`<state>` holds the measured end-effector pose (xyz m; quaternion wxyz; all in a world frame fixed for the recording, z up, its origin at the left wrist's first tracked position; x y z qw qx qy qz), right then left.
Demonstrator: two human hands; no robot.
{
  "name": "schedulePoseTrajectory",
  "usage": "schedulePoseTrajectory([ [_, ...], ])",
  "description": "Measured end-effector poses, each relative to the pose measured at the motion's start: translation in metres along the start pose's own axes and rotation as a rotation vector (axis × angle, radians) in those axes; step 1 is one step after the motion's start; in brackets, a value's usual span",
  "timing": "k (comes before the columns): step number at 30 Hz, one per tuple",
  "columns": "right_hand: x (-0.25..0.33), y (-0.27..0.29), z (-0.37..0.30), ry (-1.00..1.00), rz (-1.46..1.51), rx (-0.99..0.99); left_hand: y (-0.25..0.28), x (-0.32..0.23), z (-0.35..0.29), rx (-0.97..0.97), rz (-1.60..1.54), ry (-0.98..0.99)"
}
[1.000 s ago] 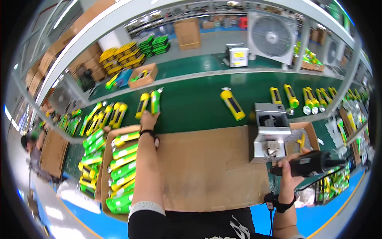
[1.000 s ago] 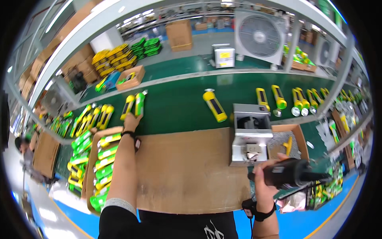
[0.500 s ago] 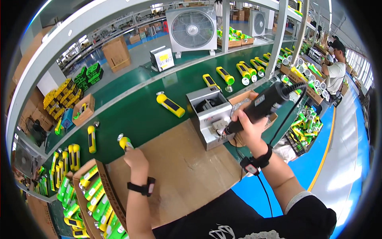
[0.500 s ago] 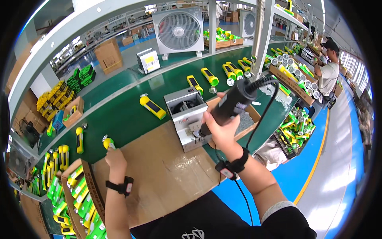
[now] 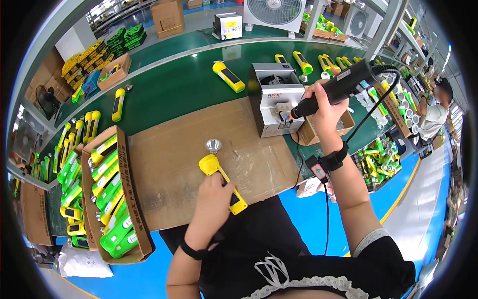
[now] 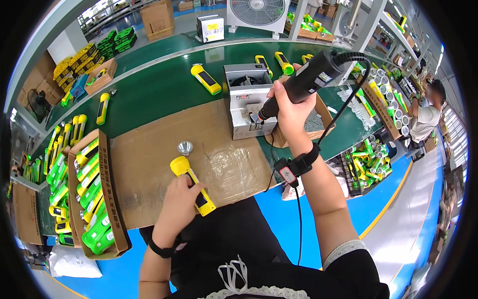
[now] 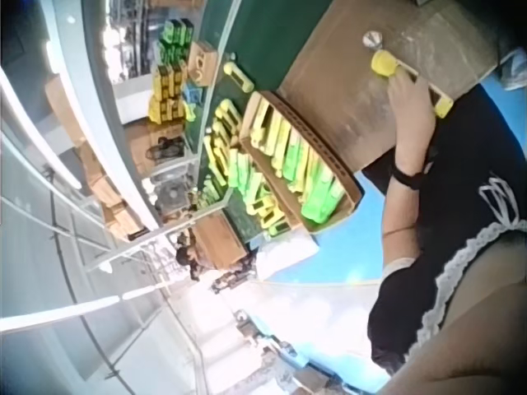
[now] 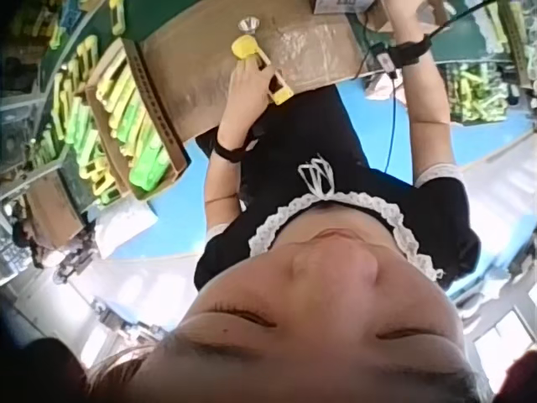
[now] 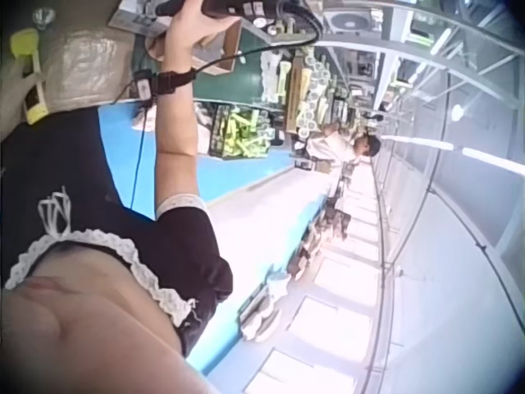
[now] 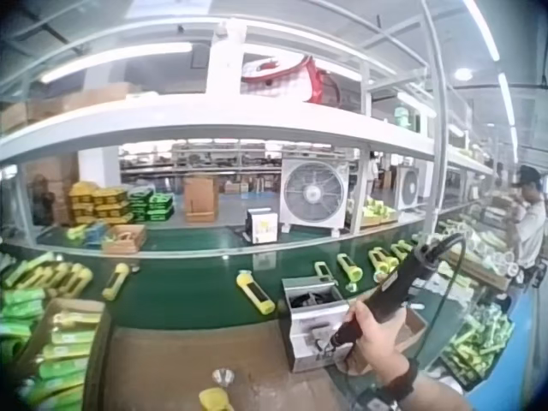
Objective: Assembling components of plastic flashlights using an electric screwdriver.
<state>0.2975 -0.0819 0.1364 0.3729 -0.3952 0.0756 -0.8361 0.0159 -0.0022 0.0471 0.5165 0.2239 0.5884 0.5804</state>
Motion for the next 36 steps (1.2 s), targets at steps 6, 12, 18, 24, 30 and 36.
schedulePoseTrajectory([
  [6,-0.014,0.0,-0.001,-0.023,-0.169,0.055,-0.014,0.01,0.005,-0.176,0.18,-0.335],
  [12,-0.021,-0.018,0.003,-0.16,-0.244,0.162,-0.052,-0.018,0.009,-0.167,0.126,-0.08],
  [18,0.025,-0.016,-0.049,-0.218,0.005,0.185,-0.062,-0.021,0.014,-0.234,0.239,0.001],
  [24,0.044,-0.012,-0.091,-0.231,0.088,0.277,-0.062,-0.018,0.015,-0.239,0.202,0.009],
  [30,0.044,-0.012,-0.104,-0.233,0.018,0.295,-0.064,-0.019,0.016,-0.256,0.187,0.02],
  [36,0.04,-0.01,-0.11,-0.24,-0.042,0.282,-0.064,-0.022,0.02,-0.264,0.171,0.015],
])
Point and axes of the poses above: each hand's wrist, its own z-axis towards the middle knuckle, its own y-axis out of the back of the hand, x = y × z, the point moved 4 cm from there along z, towards the middle knuckle, and after that the axes turned 5 degrees about -x, right-handed, at the moved point
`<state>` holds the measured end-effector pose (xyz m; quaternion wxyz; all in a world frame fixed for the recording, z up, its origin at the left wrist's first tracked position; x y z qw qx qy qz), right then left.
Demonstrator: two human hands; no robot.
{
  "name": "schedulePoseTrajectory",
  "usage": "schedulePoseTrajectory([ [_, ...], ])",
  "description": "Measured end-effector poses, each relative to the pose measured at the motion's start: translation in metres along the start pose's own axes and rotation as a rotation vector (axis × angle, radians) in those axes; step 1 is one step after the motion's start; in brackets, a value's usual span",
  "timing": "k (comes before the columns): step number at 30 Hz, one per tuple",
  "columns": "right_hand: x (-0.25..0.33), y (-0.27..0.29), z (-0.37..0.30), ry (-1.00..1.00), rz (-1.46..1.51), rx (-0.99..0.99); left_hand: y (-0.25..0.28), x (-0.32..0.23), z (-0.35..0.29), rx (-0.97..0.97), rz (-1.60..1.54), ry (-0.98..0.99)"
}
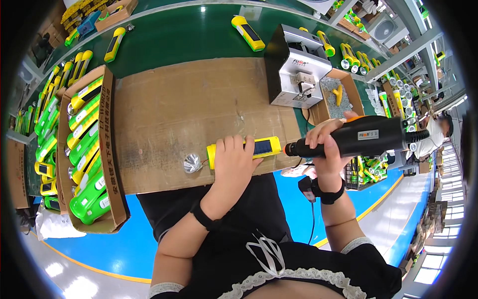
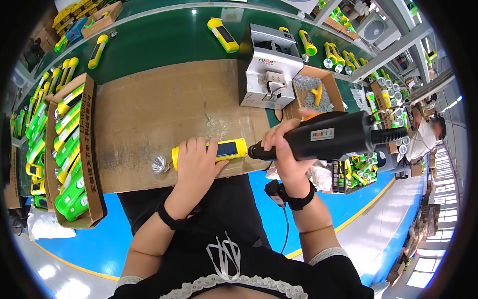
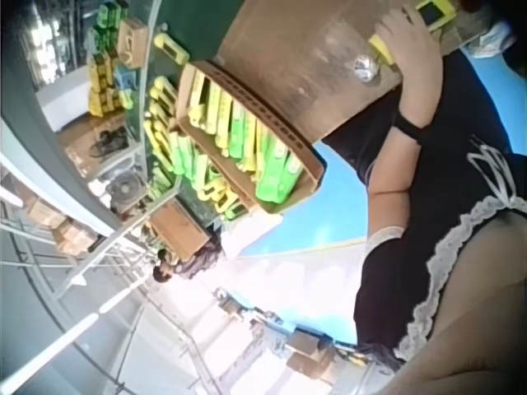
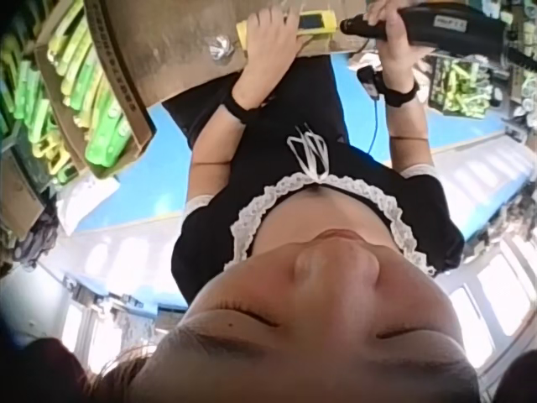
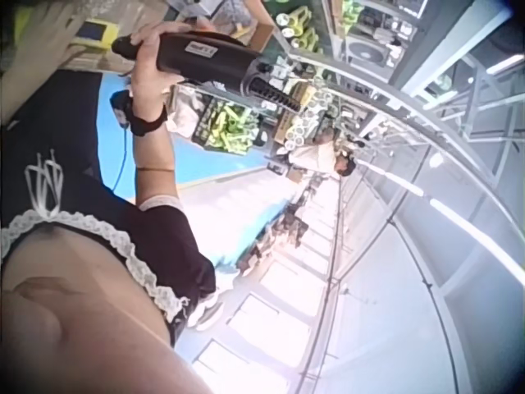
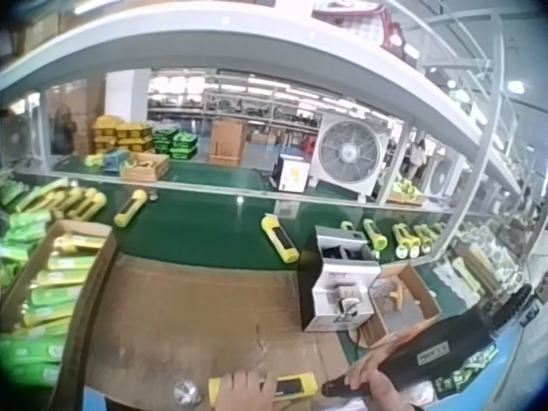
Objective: Assembling components of plastic flashlights using an electric screwdriver.
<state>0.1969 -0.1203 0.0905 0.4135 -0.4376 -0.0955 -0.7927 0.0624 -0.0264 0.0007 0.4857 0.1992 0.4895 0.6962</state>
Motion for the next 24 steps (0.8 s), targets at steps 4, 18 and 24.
schedulePoseTrajectory([
  [4,-0.018,0.003,-0.014,-0.049,-0.003,0.051,0.004,-0.001,-0.001,-0.008,0.003,0.003],
  [18,-0.027,-0.001,-0.026,-0.05,-0.212,0.06,0.007,-0.005,-0.001,0.028,0.091,0.01],
  [24,-0.016,0.009,-0.003,-0.044,0.017,0.041,0.001,-0.007,0.004,0.047,0.116,0.073],
])
Point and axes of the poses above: each hand's wrist, its own z-axis towards the middle knuckle, its own y-axis out of the back of the hand, x = y × z, the point moved 4 cm from there along z, towards the middle knuckle, and after that the axes turned 5 degrees about -x, right-handed, at the moved point
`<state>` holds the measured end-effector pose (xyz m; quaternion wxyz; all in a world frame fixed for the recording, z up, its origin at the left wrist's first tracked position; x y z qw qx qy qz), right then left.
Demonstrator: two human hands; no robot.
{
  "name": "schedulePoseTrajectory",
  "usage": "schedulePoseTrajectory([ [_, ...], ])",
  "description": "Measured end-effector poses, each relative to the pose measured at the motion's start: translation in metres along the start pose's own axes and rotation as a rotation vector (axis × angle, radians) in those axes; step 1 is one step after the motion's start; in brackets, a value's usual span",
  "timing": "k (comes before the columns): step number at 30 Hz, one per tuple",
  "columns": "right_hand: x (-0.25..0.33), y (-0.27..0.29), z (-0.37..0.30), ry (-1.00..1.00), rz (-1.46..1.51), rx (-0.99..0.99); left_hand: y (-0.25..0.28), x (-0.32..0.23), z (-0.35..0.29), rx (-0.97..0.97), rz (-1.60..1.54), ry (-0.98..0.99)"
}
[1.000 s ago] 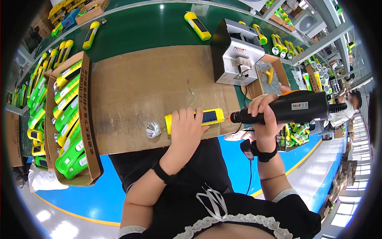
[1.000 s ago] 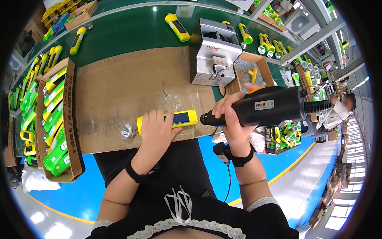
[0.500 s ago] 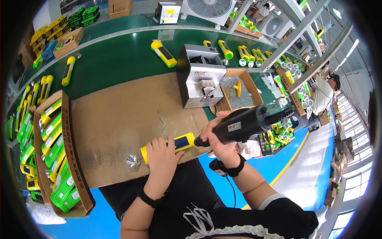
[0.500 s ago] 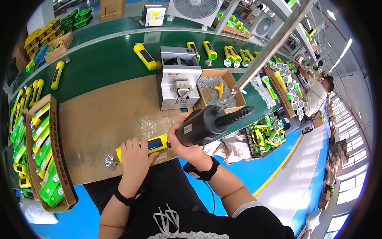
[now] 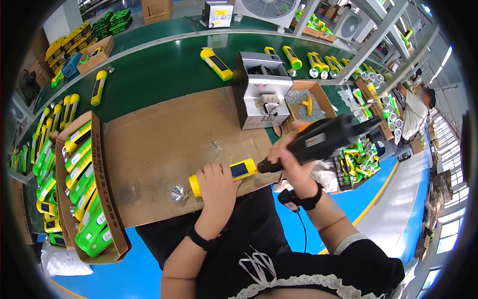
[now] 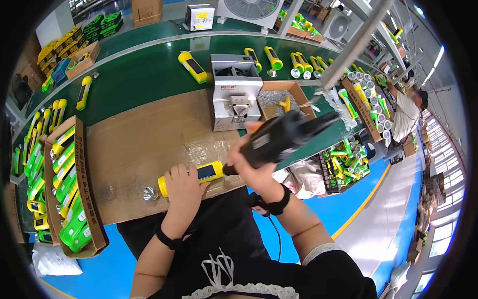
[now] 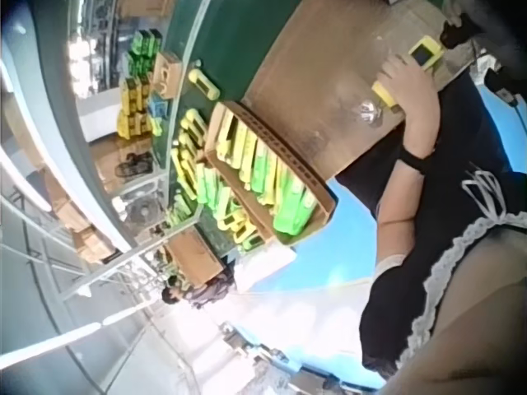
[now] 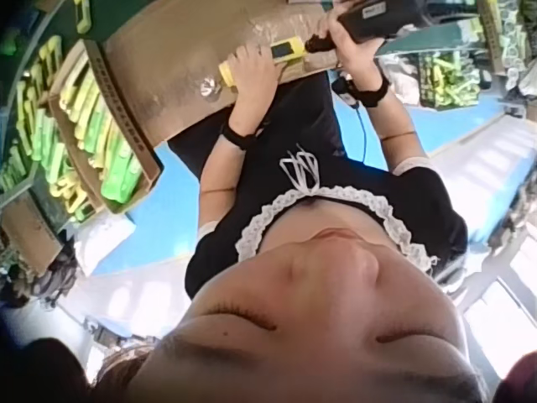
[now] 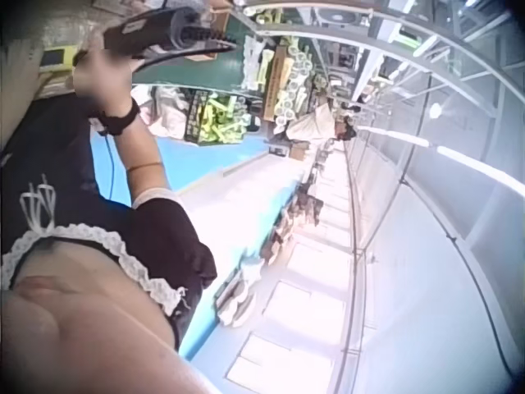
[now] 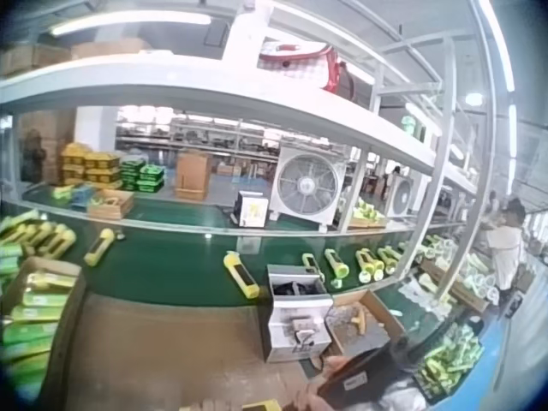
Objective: Assembling components of plastic flashlights using an electric screwdriver.
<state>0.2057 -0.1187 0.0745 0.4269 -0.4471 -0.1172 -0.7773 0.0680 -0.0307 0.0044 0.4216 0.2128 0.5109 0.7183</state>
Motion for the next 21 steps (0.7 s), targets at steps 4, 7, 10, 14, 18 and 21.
schedulePoseTrajectory([
  [4,0.036,0.012,0.051,0.257,-0.013,-0.264,0.002,-0.01,0.007,0.004,0.01,-0.068],
  [7,0.025,0.023,0.086,0.361,-0.011,-0.294,-0.012,-0.021,0.012,-0.014,-0.321,-0.154],
  [10,0.006,0.028,0.103,0.319,-0.073,-0.284,-0.016,-0.02,0.017,0.026,-0.432,-0.155],
  [14,-0.011,0.032,0.111,0.291,-0.138,-0.252,-0.014,-0.019,0.021,0.028,-0.463,-0.127],
  [18,-0.009,0.025,0.126,0.168,-0.161,-0.216,-0.014,-0.016,0.017,0.041,-0.469,-0.084],
  [21,-0.007,0.021,0.12,0.129,-0.167,-0.199,-0.014,-0.015,0.018,0.041,-0.492,-0.065],
])
Point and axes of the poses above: each hand's wrist, its own z-axis towards the middle knuckle, its own y-axis out of the back of the hand, x = y × z, the point moved 4 cm from there along z, towards the middle knuckle, and after that the axes turned 5 degrees about -x, right-handed, at the moved point
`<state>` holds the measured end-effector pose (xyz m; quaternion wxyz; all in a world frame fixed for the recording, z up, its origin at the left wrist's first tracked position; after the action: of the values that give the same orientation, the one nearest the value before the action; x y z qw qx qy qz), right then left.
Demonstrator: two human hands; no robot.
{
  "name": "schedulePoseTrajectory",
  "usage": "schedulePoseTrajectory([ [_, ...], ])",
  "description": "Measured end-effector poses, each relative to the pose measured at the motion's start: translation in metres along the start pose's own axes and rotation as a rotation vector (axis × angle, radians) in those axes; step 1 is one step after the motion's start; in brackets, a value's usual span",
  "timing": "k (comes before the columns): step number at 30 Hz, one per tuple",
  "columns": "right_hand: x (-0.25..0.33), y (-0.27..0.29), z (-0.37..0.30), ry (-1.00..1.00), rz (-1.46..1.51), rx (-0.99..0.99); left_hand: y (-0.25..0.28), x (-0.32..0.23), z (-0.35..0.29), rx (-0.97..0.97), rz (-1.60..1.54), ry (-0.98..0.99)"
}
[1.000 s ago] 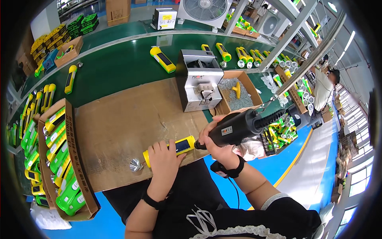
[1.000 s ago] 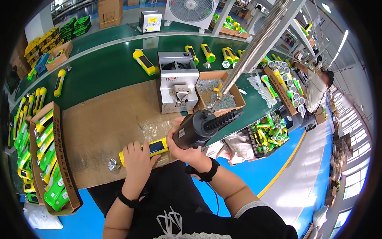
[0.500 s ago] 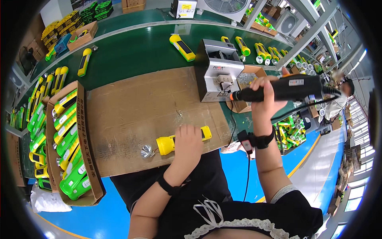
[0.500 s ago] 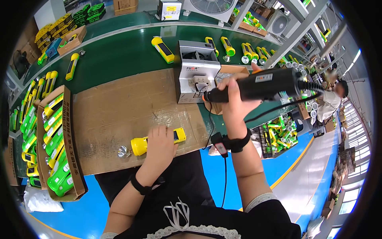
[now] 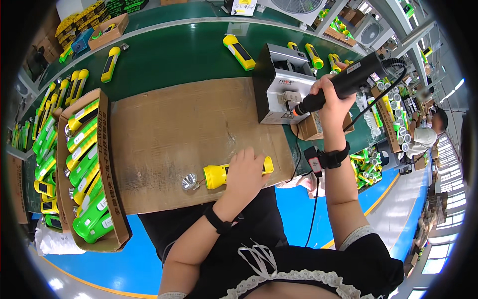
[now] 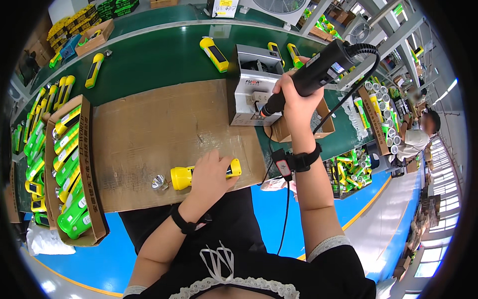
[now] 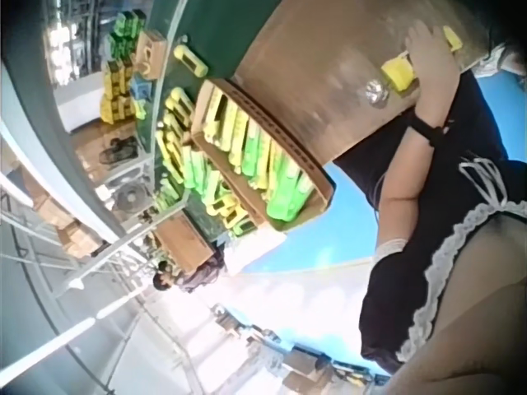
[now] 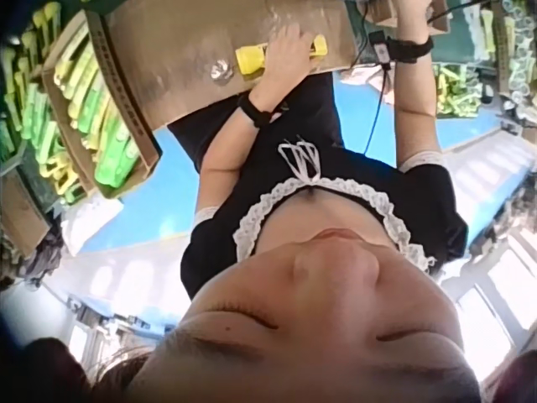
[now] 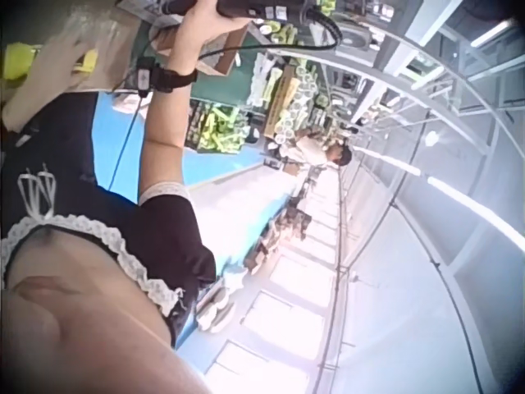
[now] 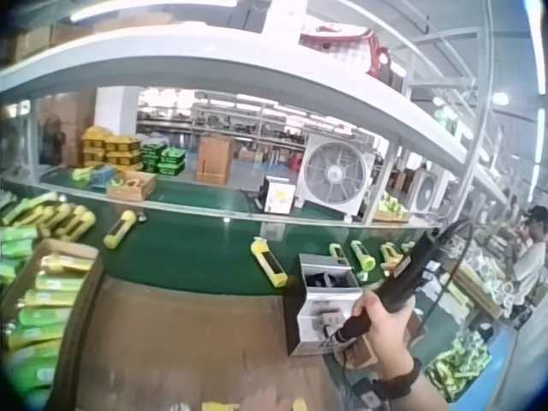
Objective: Assembling components of plastic flashlights using an electric screwdriver.
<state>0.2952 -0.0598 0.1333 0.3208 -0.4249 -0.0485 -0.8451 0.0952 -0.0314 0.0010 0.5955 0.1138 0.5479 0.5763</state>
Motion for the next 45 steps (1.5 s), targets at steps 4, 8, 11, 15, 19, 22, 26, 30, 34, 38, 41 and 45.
schedulePoseTrajectory([
  [4,0.023,-0.002,-0.044,-0.087,0.284,0.109,0.001,-0.004,0.001,-0.009,-0.031,0.018],
  [8,0.037,-0.007,-0.084,-0.076,0.27,0.218,0.001,-0.005,-0.003,-0.019,-0.009,0.032],
  [11,0.035,-0.006,-0.095,-0.093,0.264,0.24,0.001,-0.006,-0.004,-0.019,-0.003,0.032],
  [15,0.029,-0.006,-0.098,-0.132,0.278,0.227,-0.001,-0.004,-0.005,-0.069,-0.004,0.018],
  [19,0.021,-0.006,-0.099,-0.145,0.258,0.235,0.0,-0.008,0.0,-0.063,-0.012,0.015],
  [22,0.006,0.0,-0.104,-0.214,0.16,0.268,-0.003,-0.01,0.002,-0.096,-0.036,-0.002],
  [26,-0.006,-0.014,-0.106,-0.274,0.122,0.368,-0.001,-0.006,0.0,-0.07,-0.031,0.028],
  [30,-0.008,-0.017,-0.103,-0.286,0.171,0.435,0.004,-0.009,0.003,-0.081,0.02,0.049],
  [34,-0.007,-0.016,-0.105,-0.346,0.194,0.421,0.007,-0.012,0.003,-0.125,0.026,0.024],
  [38,-0.006,-0.011,-0.11,-0.346,0.17,0.355,0.006,-0.016,0.004,-0.103,0.04,0.026],
  [41,-0.002,-0.012,-0.11,-0.329,0.137,0.344,0.009,-0.016,0.003,-0.069,0.061,0.029],
  [45,0.007,-0.007,-0.1,-0.242,0.154,0.268,0.003,-0.01,-0.001,-0.063,0.084,0.033],
])
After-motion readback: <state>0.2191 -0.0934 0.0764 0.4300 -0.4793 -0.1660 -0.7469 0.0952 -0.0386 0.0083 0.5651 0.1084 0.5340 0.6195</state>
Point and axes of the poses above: each hand's wrist, its own z-axis towards the middle knuckle, its own y-axis out of the back of the hand, x = y × z, the point moved 4 cm from there along z, towards the middle knuckle, and after that the axes turned 5 degrees about -x, right-handed, at the moved point
